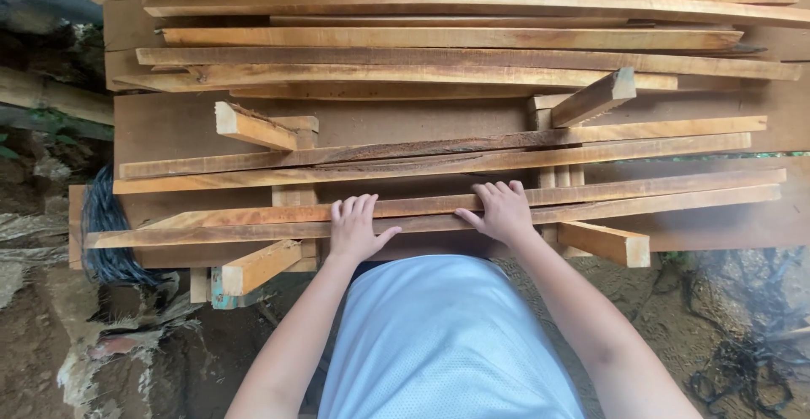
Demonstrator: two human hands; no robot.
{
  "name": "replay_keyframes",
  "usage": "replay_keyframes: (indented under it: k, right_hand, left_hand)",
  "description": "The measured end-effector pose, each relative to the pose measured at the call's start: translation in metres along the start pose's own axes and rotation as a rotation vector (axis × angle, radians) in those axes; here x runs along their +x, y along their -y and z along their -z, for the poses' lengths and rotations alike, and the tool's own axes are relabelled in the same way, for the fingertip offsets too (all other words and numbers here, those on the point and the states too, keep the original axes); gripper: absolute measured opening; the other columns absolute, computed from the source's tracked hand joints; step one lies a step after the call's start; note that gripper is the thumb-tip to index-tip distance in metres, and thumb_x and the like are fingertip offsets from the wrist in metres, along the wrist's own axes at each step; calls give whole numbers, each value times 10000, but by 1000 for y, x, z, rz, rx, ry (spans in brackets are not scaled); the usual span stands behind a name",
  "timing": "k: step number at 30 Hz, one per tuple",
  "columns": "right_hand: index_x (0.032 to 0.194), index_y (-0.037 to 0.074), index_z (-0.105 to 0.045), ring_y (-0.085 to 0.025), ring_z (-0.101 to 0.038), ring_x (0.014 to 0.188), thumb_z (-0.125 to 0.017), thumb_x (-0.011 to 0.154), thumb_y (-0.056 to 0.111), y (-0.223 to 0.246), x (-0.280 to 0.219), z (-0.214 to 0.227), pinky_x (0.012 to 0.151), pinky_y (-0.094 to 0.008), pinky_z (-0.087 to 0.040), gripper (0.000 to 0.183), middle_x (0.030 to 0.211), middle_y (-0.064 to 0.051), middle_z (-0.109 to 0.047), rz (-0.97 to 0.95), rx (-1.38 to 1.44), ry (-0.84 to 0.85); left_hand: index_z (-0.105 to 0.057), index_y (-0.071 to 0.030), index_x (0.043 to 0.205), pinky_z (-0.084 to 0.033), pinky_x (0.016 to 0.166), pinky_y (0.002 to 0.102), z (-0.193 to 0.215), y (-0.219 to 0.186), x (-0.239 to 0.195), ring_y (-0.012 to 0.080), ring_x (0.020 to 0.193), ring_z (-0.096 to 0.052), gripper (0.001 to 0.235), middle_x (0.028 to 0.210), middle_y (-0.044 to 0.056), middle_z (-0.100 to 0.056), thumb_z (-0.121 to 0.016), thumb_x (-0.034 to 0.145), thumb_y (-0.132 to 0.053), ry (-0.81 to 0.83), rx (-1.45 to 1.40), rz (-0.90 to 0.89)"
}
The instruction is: The person ties a black strap around a bundle of wooden planks on a workbench. They then lift the bundle and place it on a larger stack of similar planks. The person continues to pick up individual planks from the workbench and arrange them into a neat pile.
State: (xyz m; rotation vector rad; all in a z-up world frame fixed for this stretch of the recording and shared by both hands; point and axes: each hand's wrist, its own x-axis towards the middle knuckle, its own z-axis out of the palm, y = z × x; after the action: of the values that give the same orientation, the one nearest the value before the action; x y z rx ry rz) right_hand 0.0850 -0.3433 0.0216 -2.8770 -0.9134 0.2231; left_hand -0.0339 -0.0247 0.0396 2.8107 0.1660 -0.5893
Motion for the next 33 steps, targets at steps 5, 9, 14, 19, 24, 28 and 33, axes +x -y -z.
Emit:
replay_keyframes:
  k: [5, 9, 14, 19, 24, 28, 33]
  right_hand:
    - [1115, 204, -694, -206, -731, 1038, -574, 815, 788, 6, 20, 37, 1010, -401, -463, 667, 1020, -2, -757, -57, 72, 317]
    - [1155, 320, -716, -302, -740, 1092, -453, 709, 954, 8, 42, 41, 925, -429, -567, 818, 1094, -30, -769, -156, 62, 673]
    - [1074, 345, -770, -294, -726, 1132, -533, 638, 953, 6, 63, 21, 931, -418, -569, 784, 1102, -28, -778, -186, 138, 746]
    - [1101, 325, -773, -299, -722, 1136, -572, 664, 919, 11, 57, 39, 944, -419, -571, 764, 1104, -44, -777, -190, 174, 713]
    - [1147, 326, -746, -298, -715, 1156, -503, 671, 971, 9, 52, 26, 950, -411, -567, 838, 1128, -50, -770, -194, 130, 728]
    - [1174, 306, -746, -305, -706, 1169, -498, 694, 959, 7, 56, 34, 960, -412, -564, 848, 1158, -73, -764, -171, 149, 748]
    - [1200, 256, -727, -326, -734, 1089, -576, 759, 856, 13, 51, 40, 924, -430, -567, 760, 1085, -102, -775, -126, 162, 611]
  left_hand:
    - [-474, -168, 1471, -230, 1186, 500, 4, -5, 17, 223, 1365, -475, 873, 1403, 22, -550, -630, 834, -744, 145, -9, 19]
    - [-499, -195, 1419, -272, 1167, 489, 3, -2, 25, 235, 1339, -508, 858, 1361, 19, -576, -656, 798, -765, 222, -1, 35]
    - [-555, -199, 1263, -377, 1071, 474, 13, -6, 55, 263, 1267, -579, 849, 1270, 16, -635, -772, 674, -771, 418, 8, 84]
    - [-568, -193, 1206, -396, 1032, 462, 32, -12, 62, 281, 1259, -604, 834, 1245, 29, -673, -822, 630, -741, 490, -3, 89]
    - [-540, -203, 1264, -389, 1060, 427, 32, -8, 53, 249, 1294, -595, 824, 1293, 32, -686, -798, 690, -735, 502, -86, 99]
    - [-557, -183, 1315, -380, 1069, 434, 41, -11, 54, 267, 1310, -584, 824, 1347, 55, -673, -800, 723, -701, 519, -108, 92]
    - [-562, -201, 1287, -387, 1063, 436, 41, -11, 56, 253, 1296, -592, 837, 1326, 33, -680, -817, 673, -708, 462, -75, 88]
